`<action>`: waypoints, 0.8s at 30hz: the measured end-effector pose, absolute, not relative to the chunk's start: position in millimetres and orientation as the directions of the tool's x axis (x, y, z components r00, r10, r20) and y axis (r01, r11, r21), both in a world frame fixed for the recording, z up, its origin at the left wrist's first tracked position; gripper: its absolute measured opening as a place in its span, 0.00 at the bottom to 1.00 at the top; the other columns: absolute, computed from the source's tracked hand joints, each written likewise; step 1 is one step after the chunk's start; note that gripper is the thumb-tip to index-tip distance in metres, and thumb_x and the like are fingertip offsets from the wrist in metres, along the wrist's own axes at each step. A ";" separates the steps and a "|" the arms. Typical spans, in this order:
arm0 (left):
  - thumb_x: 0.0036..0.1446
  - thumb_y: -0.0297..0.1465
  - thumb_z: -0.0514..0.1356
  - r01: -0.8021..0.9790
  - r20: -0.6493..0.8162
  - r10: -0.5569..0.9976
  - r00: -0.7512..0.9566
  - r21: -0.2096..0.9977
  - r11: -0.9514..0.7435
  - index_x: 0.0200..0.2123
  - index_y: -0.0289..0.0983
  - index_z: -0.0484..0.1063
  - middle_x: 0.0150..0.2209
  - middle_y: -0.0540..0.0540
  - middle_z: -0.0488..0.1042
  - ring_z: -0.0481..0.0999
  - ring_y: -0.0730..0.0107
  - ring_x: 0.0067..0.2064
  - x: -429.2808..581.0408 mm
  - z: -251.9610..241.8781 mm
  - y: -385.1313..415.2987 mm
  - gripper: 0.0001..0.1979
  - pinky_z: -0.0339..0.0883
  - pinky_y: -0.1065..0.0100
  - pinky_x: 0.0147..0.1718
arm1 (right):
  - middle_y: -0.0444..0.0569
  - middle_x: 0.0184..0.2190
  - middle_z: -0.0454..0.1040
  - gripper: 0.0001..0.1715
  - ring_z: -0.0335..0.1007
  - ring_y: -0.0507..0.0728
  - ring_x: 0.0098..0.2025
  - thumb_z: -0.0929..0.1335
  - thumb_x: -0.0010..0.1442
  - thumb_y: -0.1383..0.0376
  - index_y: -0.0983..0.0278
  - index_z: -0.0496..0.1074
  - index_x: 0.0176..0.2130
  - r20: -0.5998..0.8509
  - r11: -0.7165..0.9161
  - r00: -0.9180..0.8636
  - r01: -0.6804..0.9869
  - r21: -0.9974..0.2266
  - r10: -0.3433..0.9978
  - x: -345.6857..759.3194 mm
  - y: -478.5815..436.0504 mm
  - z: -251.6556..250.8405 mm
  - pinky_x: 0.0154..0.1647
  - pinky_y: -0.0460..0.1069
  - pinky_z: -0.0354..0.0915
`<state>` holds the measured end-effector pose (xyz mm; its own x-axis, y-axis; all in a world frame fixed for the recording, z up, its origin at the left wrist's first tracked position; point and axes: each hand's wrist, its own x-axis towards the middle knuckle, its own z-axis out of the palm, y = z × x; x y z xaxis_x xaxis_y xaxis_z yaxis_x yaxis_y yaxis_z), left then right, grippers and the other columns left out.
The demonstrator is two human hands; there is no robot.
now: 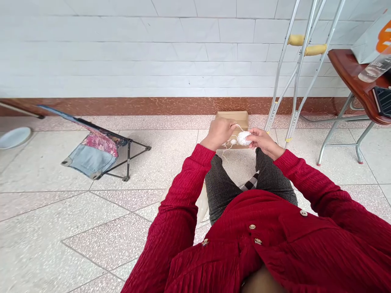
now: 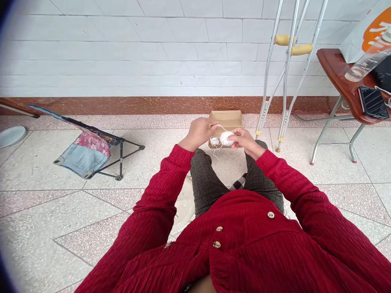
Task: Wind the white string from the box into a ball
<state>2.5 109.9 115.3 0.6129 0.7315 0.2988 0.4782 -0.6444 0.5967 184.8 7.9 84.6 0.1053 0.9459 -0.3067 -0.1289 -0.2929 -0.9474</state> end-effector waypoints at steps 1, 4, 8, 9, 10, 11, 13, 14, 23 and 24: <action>0.63 0.35 0.61 0.484 0.303 0.734 0.608 0.591 -0.645 0.23 0.38 0.77 0.22 0.46 0.73 0.70 0.63 0.30 3.5 116.9 103.6 0.16 0.59 0.64 0.36 | 0.42 0.25 0.76 0.18 0.68 0.48 0.17 0.77 0.43 0.66 0.63 0.71 0.34 -0.297 -0.278 0.165 -0.130 -0.952 0.940 186.4 13.8 80.3 0.14 0.43 0.62; 0.64 0.37 0.61 0.495 0.266 0.739 0.618 0.598 -0.630 0.26 0.38 0.78 0.23 0.45 0.74 0.71 0.61 0.31 6.6 112.8 83.3 0.15 0.60 0.63 0.37 | 0.40 0.27 0.74 0.20 0.68 0.48 0.17 0.77 0.42 0.67 0.62 0.69 0.35 -0.203 -0.189 0.297 -0.074 -0.979 0.933 187.0 27.9 72.2 0.15 0.44 0.64; 0.68 0.38 0.56 0.443 0.196 0.777 0.599 0.727 -0.525 0.29 0.37 0.79 0.25 0.47 0.77 0.71 0.66 0.28 8.5 101.5 66.0 0.19 0.60 0.66 0.33 | 0.40 0.32 0.73 0.23 0.70 0.48 0.21 0.78 0.45 0.62 0.62 0.69 0.40 -0.068 -0.048 0.351 -0.067 -0.997 0.934 179.7 35.0 73.6 0.21 0.46 0.68; 0.69 0.39 0.54 0.410 0.183 0.786 0.591 0.770 -0.488 0.31 0.37 0.79 0.26 0.48 0.78 0.71 0.68 0.27 8.0 100.0 63.9 0.20 0.60 0.67 0.33 | 0.41 0.34 0.73 0.24 0.70 0.48 0.22 0.78 0.46 0.61 0.62 0.69 0.41 -0.055 -0.027 0.351 -0.083 -0.996 0.935 177.6 35.2 75.6 0.22 0.46 0.69; 0.70 0.39 0.53 0.377 0.174 0.795 0.581 0.808 -0.452 0.32 0.37 0.80 0.26 0.48 0.79 0.71 0.68 0.28 7.4 99.1 62.2 0.20 0.61 0.68 0.33 | 0.41 0.34 0.73 0.25 0.71 0.48 0.22 0.78 0.46 0.60 0.61 0.69 0.41 -0.051 -0.016 0.352 -0.102 -0.995 0.935 175.8 35.1 77.9 0.23 0.46 0.69; 0.70 0.40 0.53 0.348 0.168 0.805 0.569 0.838 -0.421 0.34 0.37 0.80 0.26 0.49 0.79 0.71 0.69 0.28 6.6 98.9 60.7 0.21 0.61 0.69 0.32 | 0.41 0.35 0.73 0.26 0.70 0.48 0.23 0.78 0.45 0.60 0.61 0.68 0.41 -0.052 -0.010 0.353 -0.119 -0.993 0.934 174.1 34.6 80.3 0.23 0.46 0.69; 0.70 0.41 0.52 0.311 0.162 0.824 0.543 0.873 -0.376 0.35 0.37 0.81 0.26 0.49 0.79 0.71 0.70 0.28 5.1 99.3 57.6 0.21 0.61 0.69 0.32 | 0.41 0.36 0.73 0.27 0.70 0.47 0.23 0.78 0.44 0.60 0.61 0.68 0.42 -0.060 -0.006 0.362 -0.147 -0.989 0.930 171.2 33.2 84.8 0.24 0.46 0.69; 0.70 0.41 0.52 0.303 0.160 0.834 0.527 0.882 -0.361 0.35 0.37 0.81 0.26 0.49 0.78 0.70 0.70 0.27 4.5 99.5 55.8 0.21 0.61 0.69 0.32 | 0.41 0.36 0.73 0.27 0.70 0.47 0.23 0.79 0.44 0.60 0.61 0.68 0.42 -0.067 -0.006 0.366 -0.166 -0.986 0.928 169.7 32.3 86.8 0.24 0.46 0.70; 0.67 0.47 0.55 0.222 0.218 0.890 0.401 0.919 -0.325 0.32 0.36 0.80 0.31 0.47 0.78 0.73 0.65 0.34 -2.9 85.0 46.0 0.23 0.66 0.67 0.38 | 0.42 0.35 0.77 0.25 0.76 0.50 0.29 0.78 0.47 0.59 0.60 0.66 0.40 -0.199 -0.121 0.207 -0.336 -0.934 0.958 158.8 17.9 94.3 0.32 0.47 0.75; 0.66 0.48 0.56 0.223 0.202 0.888 0.414 0.923 -0.314 0.33 0.36 0.80 0.30 0.47 0.78 0.73 0.65 0.34 -5.4 84.6 47.1 0.23 0.66 0.67 0.38 | 0.43 0.36 0.77 0.25 0.76 0.50 0.30 0.78 0.47 0.59 0.60 0.66 0.40 -0.194 -0.126 0.196 -0.315 -0.941 0.961 159.8 16.6 93.8 0.32 0.46 0.74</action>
